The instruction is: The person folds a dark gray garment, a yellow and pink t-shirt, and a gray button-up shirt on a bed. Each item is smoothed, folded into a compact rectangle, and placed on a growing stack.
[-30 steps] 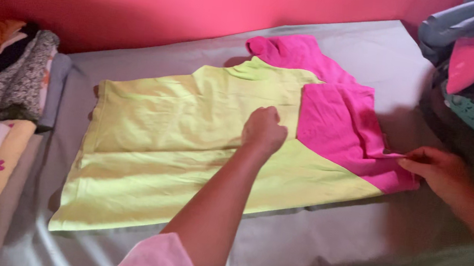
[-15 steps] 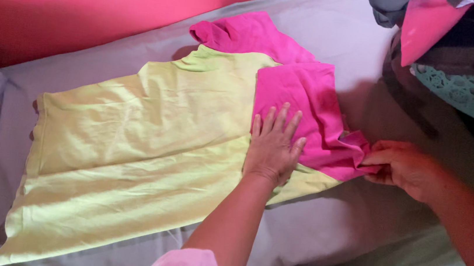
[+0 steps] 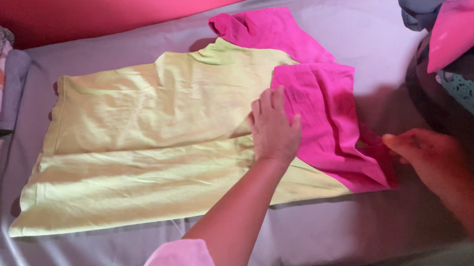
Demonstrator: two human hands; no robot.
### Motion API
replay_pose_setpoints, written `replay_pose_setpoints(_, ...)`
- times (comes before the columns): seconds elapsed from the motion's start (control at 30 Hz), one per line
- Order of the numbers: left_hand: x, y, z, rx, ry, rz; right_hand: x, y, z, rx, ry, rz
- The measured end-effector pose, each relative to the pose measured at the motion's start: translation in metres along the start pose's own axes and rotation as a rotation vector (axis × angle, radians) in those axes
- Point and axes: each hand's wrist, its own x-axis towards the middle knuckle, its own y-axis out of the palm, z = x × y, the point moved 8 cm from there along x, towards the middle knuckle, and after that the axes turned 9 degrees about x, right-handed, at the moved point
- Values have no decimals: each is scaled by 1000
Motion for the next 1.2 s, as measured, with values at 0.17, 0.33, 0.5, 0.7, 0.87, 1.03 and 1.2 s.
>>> replay_pose_setpoints(0.17,53,5,12,114,-232,111,11,56,69,-79,-81,190)
replay_pose_setpoints(0.33,80,-7,23,-439,-268,-7,40,41,95,194,-169,158)
replay_pose_setpoints(0.5,81,-27,33,-271,-260,-25,70,43,79,92,-187,143)
replay_pose_setpoints(0.7,23,-43,29,14,-34,-137,29,52,78,5,-470,-71)
replay_pose_setpoints(0.87,-30,-44,44,154,138,-103,-18,59,82,-209,-618,-190)
replay_pose_setpoints(1.03,-50,-57,75,293,252,-186,-19,54,85,-289,-647,-186)
replay_pose_setpoints(1.2,-59,-75,133,342,166,-200,-39,57,115,-330,-732,-287)
